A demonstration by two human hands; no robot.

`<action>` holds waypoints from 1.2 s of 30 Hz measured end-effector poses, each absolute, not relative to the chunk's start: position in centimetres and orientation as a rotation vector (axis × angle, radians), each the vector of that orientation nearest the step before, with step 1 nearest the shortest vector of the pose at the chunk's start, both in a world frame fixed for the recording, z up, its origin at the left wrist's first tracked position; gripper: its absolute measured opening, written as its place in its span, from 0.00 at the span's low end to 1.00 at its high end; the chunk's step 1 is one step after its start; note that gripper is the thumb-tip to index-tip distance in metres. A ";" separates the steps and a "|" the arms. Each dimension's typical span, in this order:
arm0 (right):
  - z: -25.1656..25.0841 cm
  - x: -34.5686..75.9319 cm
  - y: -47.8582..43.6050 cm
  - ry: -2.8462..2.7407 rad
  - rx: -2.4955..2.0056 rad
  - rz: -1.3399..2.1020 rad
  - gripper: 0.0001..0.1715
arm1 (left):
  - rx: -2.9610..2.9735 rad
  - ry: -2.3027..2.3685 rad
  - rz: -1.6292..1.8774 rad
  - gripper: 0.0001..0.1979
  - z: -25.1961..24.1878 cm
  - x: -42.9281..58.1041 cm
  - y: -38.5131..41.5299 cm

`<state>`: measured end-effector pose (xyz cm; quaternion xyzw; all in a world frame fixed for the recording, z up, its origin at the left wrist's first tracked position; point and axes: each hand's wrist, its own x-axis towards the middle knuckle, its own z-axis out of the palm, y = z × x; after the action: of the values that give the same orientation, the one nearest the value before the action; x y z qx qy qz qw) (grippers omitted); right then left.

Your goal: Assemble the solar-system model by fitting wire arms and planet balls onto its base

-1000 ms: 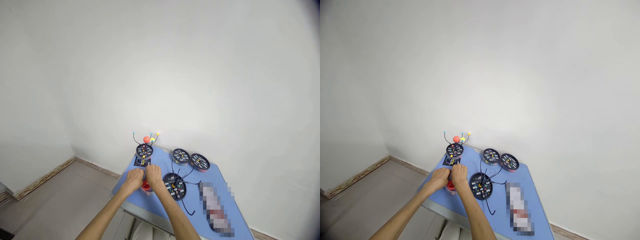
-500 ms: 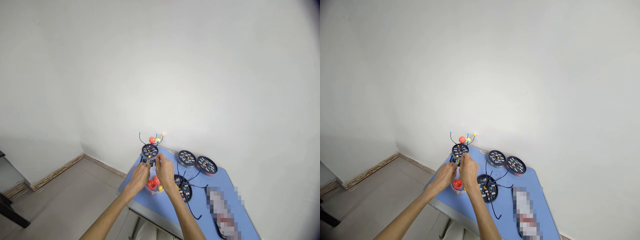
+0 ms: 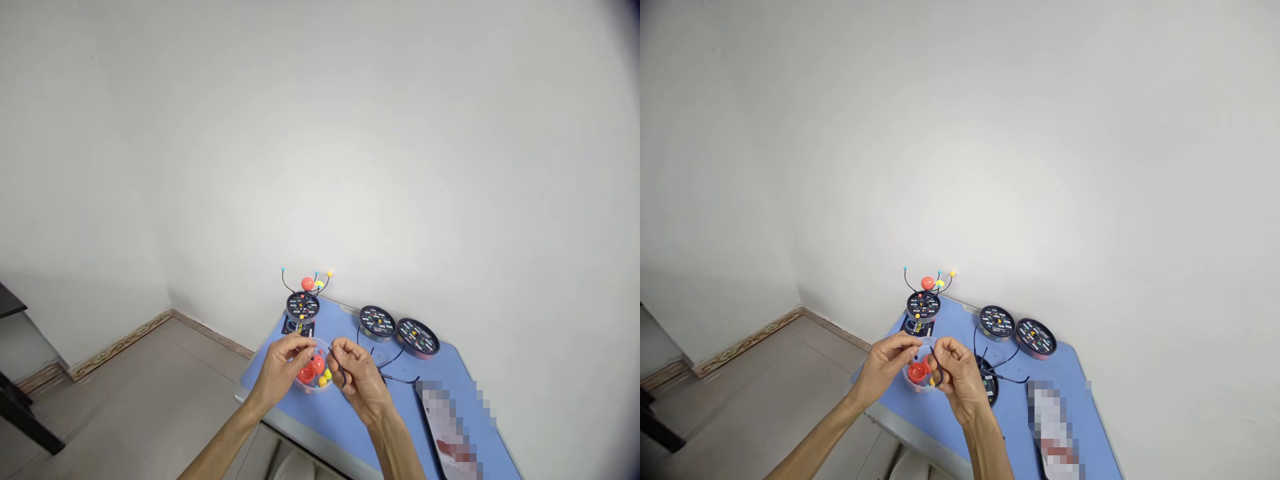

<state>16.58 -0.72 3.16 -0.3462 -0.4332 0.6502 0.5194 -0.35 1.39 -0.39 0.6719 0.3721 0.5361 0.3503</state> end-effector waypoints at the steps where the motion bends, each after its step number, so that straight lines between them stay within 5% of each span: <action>1: 3.0 16.5 -1.0 -1.020 -0.804 1.611 0.29 | 1.763 0.928 1.390 0.09 0.2 -0.3 0.7; 13: 1.7 16.6 -1.7 -0.938 -0.672 1.857 0.25 | 1.981 0.815 1.281 0.07 2.9 -0.1 -1.4; 26: -1.1 15.5 -4.5 -1.014 -0.767 1.186 0.20 | 1.607 0.841 1.331 0.10 1.5 0.7 -2.4; 36: -1.0 16.1 -6.0 -0.862 -0.803 1.106 0.18 | 1.745 0.844 1.370 0.08 0.6 1.2 -4.0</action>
<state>16.09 -6.03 -1.01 -0.3591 -0.3858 0.4948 0.6909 1.22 -4.02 0.62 0.6818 0.3297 0.5350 0.3745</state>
